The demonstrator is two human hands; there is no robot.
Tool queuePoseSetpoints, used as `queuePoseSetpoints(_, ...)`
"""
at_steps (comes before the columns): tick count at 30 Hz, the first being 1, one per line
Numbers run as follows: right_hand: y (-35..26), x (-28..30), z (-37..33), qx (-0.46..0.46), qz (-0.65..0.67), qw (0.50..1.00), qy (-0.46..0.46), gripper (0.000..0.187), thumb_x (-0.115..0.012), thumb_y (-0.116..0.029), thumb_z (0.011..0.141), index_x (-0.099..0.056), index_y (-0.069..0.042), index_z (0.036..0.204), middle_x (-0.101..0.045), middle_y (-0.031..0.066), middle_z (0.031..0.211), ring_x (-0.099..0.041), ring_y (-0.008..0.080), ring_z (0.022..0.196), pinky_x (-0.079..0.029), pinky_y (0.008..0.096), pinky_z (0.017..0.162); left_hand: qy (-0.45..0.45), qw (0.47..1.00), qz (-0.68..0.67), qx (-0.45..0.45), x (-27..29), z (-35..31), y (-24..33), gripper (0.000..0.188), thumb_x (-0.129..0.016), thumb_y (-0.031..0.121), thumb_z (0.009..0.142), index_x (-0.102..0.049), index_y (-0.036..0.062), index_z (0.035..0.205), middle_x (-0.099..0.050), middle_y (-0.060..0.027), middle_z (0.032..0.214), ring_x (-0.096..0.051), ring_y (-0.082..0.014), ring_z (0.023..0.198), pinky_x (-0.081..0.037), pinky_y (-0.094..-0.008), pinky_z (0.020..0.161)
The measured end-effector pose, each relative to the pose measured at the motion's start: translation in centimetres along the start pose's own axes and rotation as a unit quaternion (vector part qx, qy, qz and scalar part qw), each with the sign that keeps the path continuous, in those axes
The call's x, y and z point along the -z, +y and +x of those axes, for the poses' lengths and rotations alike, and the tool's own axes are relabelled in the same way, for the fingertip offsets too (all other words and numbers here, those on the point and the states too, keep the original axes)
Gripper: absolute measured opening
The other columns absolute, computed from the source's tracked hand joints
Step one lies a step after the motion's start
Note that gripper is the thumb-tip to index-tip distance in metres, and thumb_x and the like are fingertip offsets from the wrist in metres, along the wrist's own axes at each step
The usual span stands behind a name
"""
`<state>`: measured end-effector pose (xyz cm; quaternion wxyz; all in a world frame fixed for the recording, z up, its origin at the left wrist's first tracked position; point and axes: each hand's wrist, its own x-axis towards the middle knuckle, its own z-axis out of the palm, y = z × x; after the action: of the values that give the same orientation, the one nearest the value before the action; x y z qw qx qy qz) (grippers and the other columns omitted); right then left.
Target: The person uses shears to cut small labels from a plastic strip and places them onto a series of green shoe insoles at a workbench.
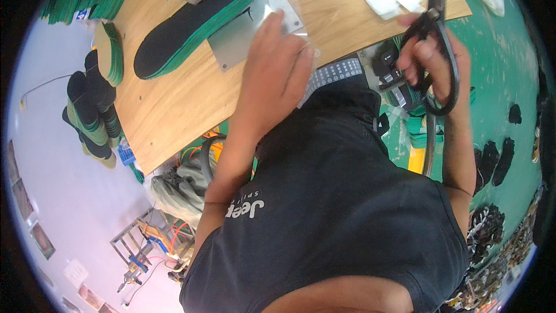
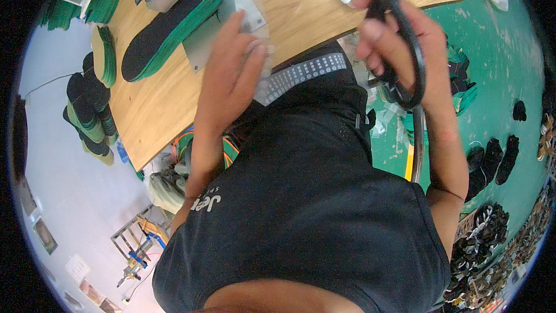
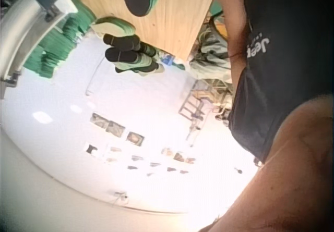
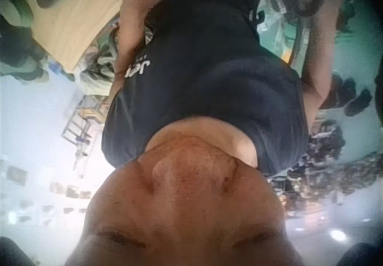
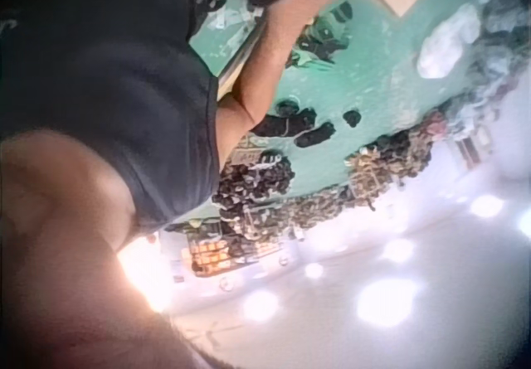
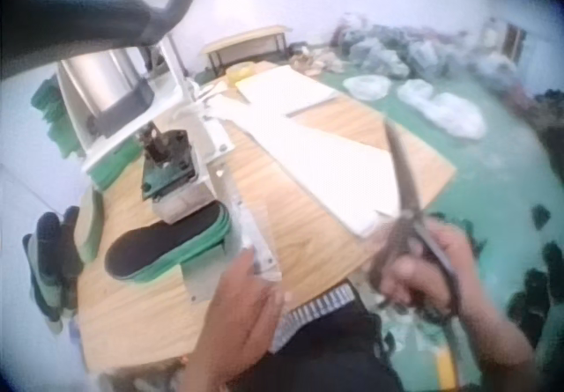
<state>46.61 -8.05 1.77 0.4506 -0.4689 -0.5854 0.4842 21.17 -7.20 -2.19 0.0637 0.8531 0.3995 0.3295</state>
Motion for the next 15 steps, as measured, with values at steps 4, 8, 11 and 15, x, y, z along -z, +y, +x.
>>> queuePoseSetpoints(4, -1.8, 1.2, 2.7, 0.025, -0.15, 0.985, 0.078, 0.047, -0.056, -0.034, 0.089, -0.053, 0.0, 0.122, -0.05, -0.0018, 0.063, -0.044, 0.0038, 0.05, -0.03, 0.0176, 0.045, -0.219, 0.931, -0.29, -0.042, -1.1, 0.2, 5.1, 0.012, -0.06, 0.013, 0.083, -0.059, 0.0032, 0.089, -0.063, -0.0149, 0.103, -0.06, -0.0318, 0.094, -0.048, -0.0387, 0.079)
queuePoseSetpoints(8, -0.3, 3.1, 9.2, 0.004, -0.406, 0.912, 0.054, 0.046, -0.069, -0.031, 0.083, -0.056, -0.008, 0.12, -0.061, 0.0036, 0.077, -0.052, 0.0089, 0.06, -0.038, 0.0206, 0.053, -0.156, 0.897, -0.413, -0.033, 0.2, 0.6, 4.5, 0.011, -0.061, 0.013, 0.085, -0.066, 0.0041, 0.091, -0.066, -0.0097, 0.093, -0.063, -0.0219, 0.083, -0.05, -0.0319, 0.074)
queuePoseSetpoints(11, -0.7, 0.7, 11.0, 0.12, -0.439, 0.889, 0.053, 0.041, -0.067, -0.013, 0.075, -0.053, 0.003, 0.111, -0.063, 0.0161, 0.082, -0.061, 0.0226, 0.075, -0.048, 0.0346, 0.068, -0.057, 0.844, -0.488, 0.215, 1.6, -0.2, 1.8, 0.014, -0.06, 0.011, 0.088, -0.067, 0.0019, 0.096, -0.067, -0.0061, 0.092, -0.06, -0.0124, 0.079, -0.049, -0.0258, 0.07)
queuePoseSetpoints(15, 1.3, 2.8, 15.8, 0.31, -0.559, 0.769, 0.001, 0.04, -0.064, -0.014, 0.075, -0.054, 0.004, 0.109, -0.065, 0.0196, 0.09, -0.064, 0.0273, 0.081, -0.049, 0.0355, 0.071, 0.108, 0.796, -0.502, 0.321, 2.8, -0.9, -0.2, 0.015, -0.059, 0.01, 0.089, -0.067, -0.001, 0.097, -0.067, -0.0075, 0.093, -0.059, -0.0098, 0.077, -0.047, -0.0236, 0.07)
